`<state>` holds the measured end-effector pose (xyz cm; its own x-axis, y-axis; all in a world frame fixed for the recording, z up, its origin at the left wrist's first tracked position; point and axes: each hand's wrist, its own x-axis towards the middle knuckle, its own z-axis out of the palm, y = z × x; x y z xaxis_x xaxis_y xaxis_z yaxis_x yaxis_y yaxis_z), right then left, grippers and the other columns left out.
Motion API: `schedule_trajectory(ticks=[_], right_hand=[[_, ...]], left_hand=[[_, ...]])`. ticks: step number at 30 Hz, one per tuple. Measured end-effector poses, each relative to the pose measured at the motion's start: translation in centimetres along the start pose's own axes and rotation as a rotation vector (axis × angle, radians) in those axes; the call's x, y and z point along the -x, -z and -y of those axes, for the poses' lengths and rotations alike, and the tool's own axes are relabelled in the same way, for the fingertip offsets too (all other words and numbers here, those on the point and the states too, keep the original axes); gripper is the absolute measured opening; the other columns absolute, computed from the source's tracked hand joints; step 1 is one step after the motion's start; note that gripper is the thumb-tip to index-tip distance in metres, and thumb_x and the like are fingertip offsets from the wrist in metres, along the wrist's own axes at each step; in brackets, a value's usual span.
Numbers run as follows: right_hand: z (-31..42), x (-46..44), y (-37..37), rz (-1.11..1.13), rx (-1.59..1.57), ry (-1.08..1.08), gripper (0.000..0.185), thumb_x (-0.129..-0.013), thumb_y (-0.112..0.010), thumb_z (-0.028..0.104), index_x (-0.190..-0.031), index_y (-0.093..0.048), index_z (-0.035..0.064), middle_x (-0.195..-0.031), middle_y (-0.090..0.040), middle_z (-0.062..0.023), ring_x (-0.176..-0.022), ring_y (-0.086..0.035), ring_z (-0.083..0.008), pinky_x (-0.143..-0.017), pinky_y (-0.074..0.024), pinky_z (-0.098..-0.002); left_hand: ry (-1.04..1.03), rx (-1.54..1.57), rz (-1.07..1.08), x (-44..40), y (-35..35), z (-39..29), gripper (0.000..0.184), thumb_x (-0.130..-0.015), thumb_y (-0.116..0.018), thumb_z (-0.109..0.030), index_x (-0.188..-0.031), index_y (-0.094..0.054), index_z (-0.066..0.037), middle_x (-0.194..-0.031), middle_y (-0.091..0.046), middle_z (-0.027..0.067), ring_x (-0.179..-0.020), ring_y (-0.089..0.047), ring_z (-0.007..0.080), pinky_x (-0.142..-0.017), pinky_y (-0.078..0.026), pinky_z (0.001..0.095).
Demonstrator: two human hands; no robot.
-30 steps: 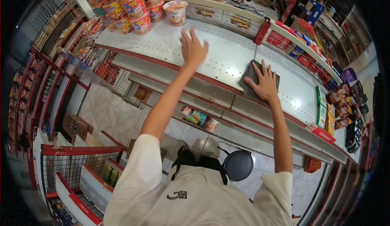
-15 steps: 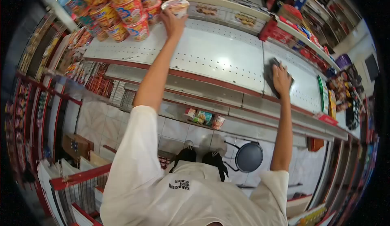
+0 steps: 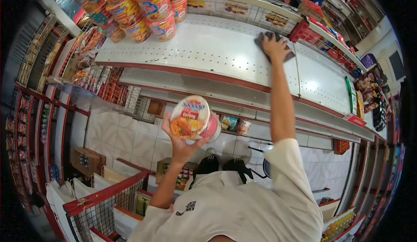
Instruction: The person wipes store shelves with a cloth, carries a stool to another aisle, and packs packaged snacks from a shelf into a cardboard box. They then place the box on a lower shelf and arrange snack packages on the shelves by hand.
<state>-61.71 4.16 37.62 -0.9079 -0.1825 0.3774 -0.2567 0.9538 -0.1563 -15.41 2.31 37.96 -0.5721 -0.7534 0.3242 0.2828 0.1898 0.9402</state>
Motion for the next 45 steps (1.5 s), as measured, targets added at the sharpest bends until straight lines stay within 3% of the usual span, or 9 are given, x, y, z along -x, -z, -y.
schedule_trajectory(ticks=[7,10,17,21,24,30,34,40,45], right_hand=[[13.7,14.0,6.1,0.227,-0.535,1.457,0.052,-0.089,-0.044,0.041,-0.135,-0.042,0.0159,-0.137,-0.039,-0.0141,-0.124,-0.04,-0.0338,-0.105,-0.0261,-0.0521],[11.4,10.6,7.1,0.192,-0.41,1.462,0.052,-0.091,-0.042,0.044,-0.136,-0.041,0.02,-0.141,-0.036,-0.0132,-0.127,-0.038,-0.0337,-0.105,-0.028,-0.0502],[17.7,3.2,-0.6,0.218,-0.114,0.421,0.069,-0.084,-0.032,0.07,-0.138,-0.038,0.0279,-0.145,-0.034,-0.0092,-0.133,-0.03,-0.0356,-0.1,-0.0192,-0.0654],[19.1,11.3,2.8,0.241,-0.394,1.148,0.062,-0.087,-0.036,0.064,-0.138,-0.038,0.0293,-0.146,-0.032,-0.0117,-0.135,-0.025,-0.0353,-0.106,-0.0168,-0.0596],[11.0,13.1,6.4,0.324,-0.386,1.24,0.051,-0.095,-0.032,0.048,-0.142,-0.033,0.0283,-0.148,-0.027,-0.0121,-0.136,-0.025,-0.0326,-0.11,-0.0147,-0.0538],[-10.2,-1.3,2.8,0.096,0.201,0.67,0.038,-0.093,-0.038,0.037,-0.126,-0.05,0.024,-0.139,-0.042,-0.0072,-0.125,-0.039,-0.0398,-0.093,-0.0369,-0.0602],[-9.7,-3.0,-1.5,0.005,0.137,0.673,0.043,-0.094,-0.035,0.044,-0.126,-0.05,0.0193,-0.135,-0.045,-0.0102,-0.117,-0.048,-0.0345,-0.088,-0.0437,-0.0527],[-9.3,7.6,8.1,0.328,-0.249,0.975,0.048,-0.097,-0.029,0.042,-0.141,-0.033,0.0255,-0.149,-0.026,-0.0084,-0.136,-0.024,-0.0338,-0.11,-0.0133,-0.0535],[-11.0,-1.7,1.0,0.025,0.053,0.49,0.045,-0.092,-0.038,0.043,-0.128,-0.049,0.0184,-0.139,-0.042,-0.0106,-0.123,-0.042,-0.0361,-0.093,-0.032,-0.0625]], left_hand=[[0.297,-0.017,-0.114,8.2,5.0,2.7,0.108,-0.062,-0.083,-0.01,-0.139,-0.007,-0.011,-0.129,-0.034,0.0145,-0.118,-0.041,0.0257,-0.1,-0.039,0.0371],[0.326,0.037,-0.163,9.3,7.0,2.2,0.107,-0.063,-0.082,-0.008,-0.139,-0.008,-0.011,-0.129,-0.033,0.0147,-0.118,-0.041,0.0254,-0.099,-0.039,0.0362],[0.338,-0.114,-0.218,9.3,8.8,2.1,0.102,-0.066,-0.08,-0.007,-0.139,-0.009,-0.011,-0.13,-0.032,0.0153,-0.119,-0.041,0.0257,-0.099,-0.039,0.0365],[0.374,-0.12,-0.179,9.6,8.4,2.9,0.1,-0.066,-0.08,-0.008,-0.138,-0.012,-0.009,-0.129,-0.033,0.0157,-0.118,-0.04,0.0253,-0.1,-0.037,0.0364],[0.347,-0.156,-0.134,10.7,8.3,3.9,0.1,-0.065,-0.081,-0.008,-0.138,-0.013,-0.009,-0.129,-0.032,0.0157,-0.118,-0.04,0.0255,-0.101,-0.036,0.0369],[0.364,-0.211,-0.086,11.9,8.1,5.8,0.102,-0.062,-0.081,-0.008,-0.138,-0.014,-0.008,-0.13,-0.031,0.0156,-0.119,-0.038,0.026,-0.102,-0.033,0.0375],[0.397,-0.121,0.015,11.1,6.5,6.4,0.101,-0.063,-0.081,-0.01,-0.138,-0.014,-0.008,-0.13,-0.032,0.0162,-0.12,-0.038,0.0266,-0.102,-0.034,0.0382],[0.424,-0.126,0.095,9.7,3.1,7.0,0.104,-0.064,-0.081,-0.012,-0.139,-0.011,-0.009,-0.134,-0.027,0.0184,-0.12,-0.039,0.0284,-0.102,-0.035,0.041],[0.405,-0.097,0.039,11.8,1.0,6.5,0.103,-0.064,-0.081,-0.011,-0.139,-0.01,-0.01,-0.132,-0.032,0.0185,-0.12,-0.041,0.0276,-0.1,-0.038,0.0393]])
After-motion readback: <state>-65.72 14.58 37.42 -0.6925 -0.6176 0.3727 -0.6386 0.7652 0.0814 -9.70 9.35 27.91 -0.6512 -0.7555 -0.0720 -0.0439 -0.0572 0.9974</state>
